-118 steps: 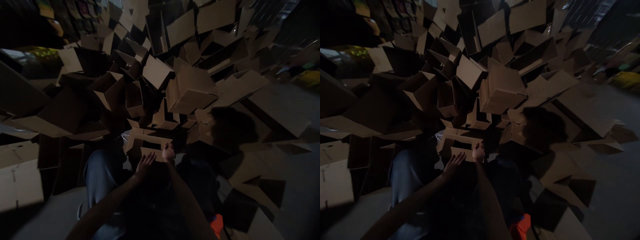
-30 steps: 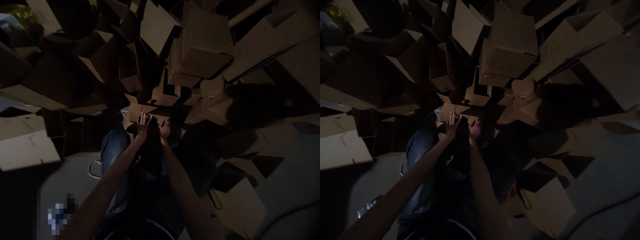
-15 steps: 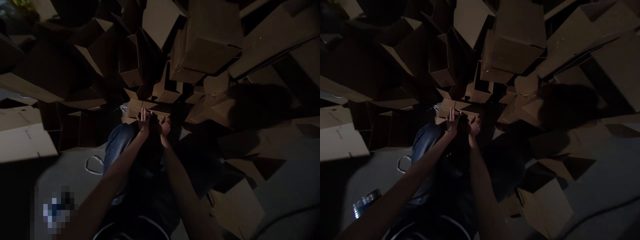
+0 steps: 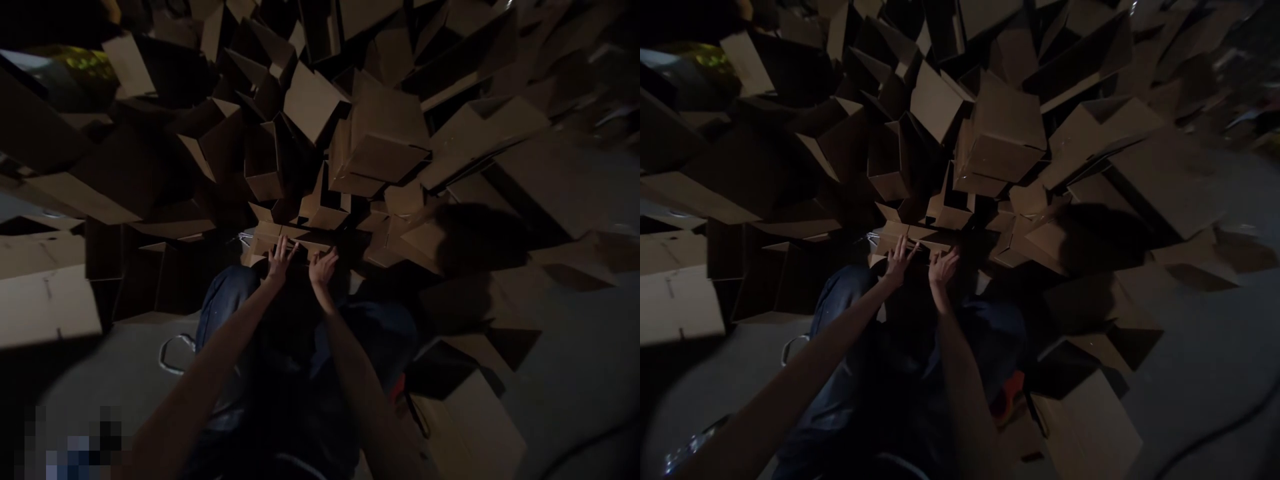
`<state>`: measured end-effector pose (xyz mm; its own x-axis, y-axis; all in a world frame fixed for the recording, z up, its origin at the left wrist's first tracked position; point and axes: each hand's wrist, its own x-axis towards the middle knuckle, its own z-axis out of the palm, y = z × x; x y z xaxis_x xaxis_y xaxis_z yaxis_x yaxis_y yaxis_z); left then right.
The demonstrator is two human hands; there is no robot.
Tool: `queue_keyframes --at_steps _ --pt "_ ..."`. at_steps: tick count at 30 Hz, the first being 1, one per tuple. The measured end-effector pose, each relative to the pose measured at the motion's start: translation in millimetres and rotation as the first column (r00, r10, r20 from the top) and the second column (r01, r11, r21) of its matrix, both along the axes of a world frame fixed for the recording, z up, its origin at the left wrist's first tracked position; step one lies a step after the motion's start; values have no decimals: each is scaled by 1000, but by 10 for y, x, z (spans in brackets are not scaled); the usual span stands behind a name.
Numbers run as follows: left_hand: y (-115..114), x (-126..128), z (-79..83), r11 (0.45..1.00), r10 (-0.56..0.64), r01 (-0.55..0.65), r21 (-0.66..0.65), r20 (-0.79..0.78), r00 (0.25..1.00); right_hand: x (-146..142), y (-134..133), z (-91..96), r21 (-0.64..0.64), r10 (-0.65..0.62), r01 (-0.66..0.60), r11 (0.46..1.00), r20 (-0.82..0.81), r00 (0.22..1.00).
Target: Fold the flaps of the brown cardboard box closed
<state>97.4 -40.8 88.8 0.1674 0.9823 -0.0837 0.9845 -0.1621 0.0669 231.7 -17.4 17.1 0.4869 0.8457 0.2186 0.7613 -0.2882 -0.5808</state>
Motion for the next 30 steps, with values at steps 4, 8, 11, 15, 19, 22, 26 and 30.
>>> queue_keyframes --at_steps 4,8,11,15,19,22,26,30 --pt "-19 -102 -73 997 -76 76 25 26 997 -7 -106 160 89 164 -195 977 275 947" --pt "-83 -166 -108 989 -141 142 34 -25 990 -41 -190 189 -3 330 -366 931 439 836" --pt "-135 -206 -117 983 -167 169 68 -36 985 -115 -283 155 -36 342 -368 929 466 816" --pt "-155 -219 -136 981 -170 171 93 -23 985 -273 -447 114 -57 321 -331 942 447 835" --pt "-100 -221 -181 982 -162 162 100 -8 987 -406 -522 99 -126 294 -266 956 423 857" --pt "-23 -241 -204 979 -176 177 97 -15 984 -393 -461 130 -132 275 -241 961 439 856" --pt "58 -257 -155 975 -203 202 97 1 979 -280 -291 222 -125 322 -300 946 496 807" --pt "67 -235 -21 983 -173 172 64 21 985 -244 -166 254 -175 404 -369 913 524 750"
